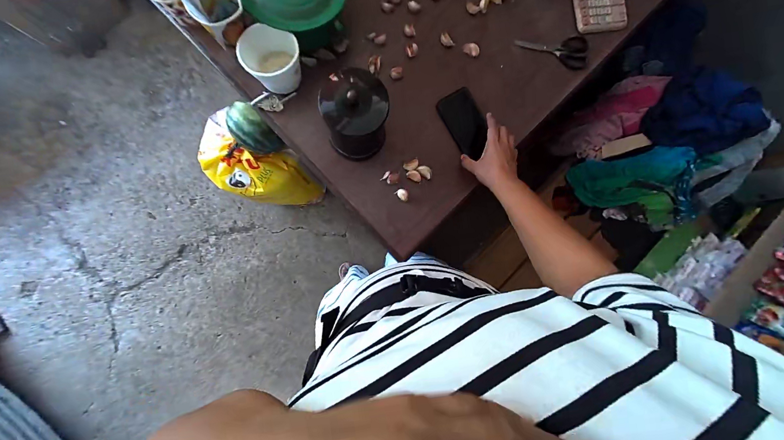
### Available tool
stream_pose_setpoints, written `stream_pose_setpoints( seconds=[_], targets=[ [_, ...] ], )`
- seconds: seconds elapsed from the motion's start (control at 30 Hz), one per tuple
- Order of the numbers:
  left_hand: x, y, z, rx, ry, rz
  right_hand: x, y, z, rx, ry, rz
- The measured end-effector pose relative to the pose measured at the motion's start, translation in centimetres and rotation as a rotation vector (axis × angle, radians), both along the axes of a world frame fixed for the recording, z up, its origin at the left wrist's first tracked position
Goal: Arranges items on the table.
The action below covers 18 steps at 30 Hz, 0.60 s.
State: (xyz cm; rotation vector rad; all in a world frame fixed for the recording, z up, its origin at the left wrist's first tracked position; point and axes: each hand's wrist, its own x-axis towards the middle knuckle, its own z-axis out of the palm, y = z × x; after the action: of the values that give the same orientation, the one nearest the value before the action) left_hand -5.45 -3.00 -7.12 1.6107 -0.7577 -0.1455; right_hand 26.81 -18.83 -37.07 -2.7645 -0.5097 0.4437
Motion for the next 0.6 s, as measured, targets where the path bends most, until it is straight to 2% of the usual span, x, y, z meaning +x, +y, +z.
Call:
stream_pose_setpoints(
  seconds=[0.13,0.23,0.33,0.6],
  targets=[
    [3.8,1.9,-5.4,-0.178,0.224,0.302,-1.0,-0.1,-0.5,0.036,-0.002,0.086],
    [5.2,1.5,-9.8,-0.176,0.393,0.569,-2.6,-0.1,-0.9,0.098,0.019,0.175],
    [5.8,-0.5,-12.2,-0.155,0.499,0.768,-3.9,0.1,-1.8,0.114,0.025,0.263],
    [4.7,-2.7,-13.6,-0.231,0.577,0.861,-5.4,1.6,-1.7,0.112,0.142,0.394]
  ],
)
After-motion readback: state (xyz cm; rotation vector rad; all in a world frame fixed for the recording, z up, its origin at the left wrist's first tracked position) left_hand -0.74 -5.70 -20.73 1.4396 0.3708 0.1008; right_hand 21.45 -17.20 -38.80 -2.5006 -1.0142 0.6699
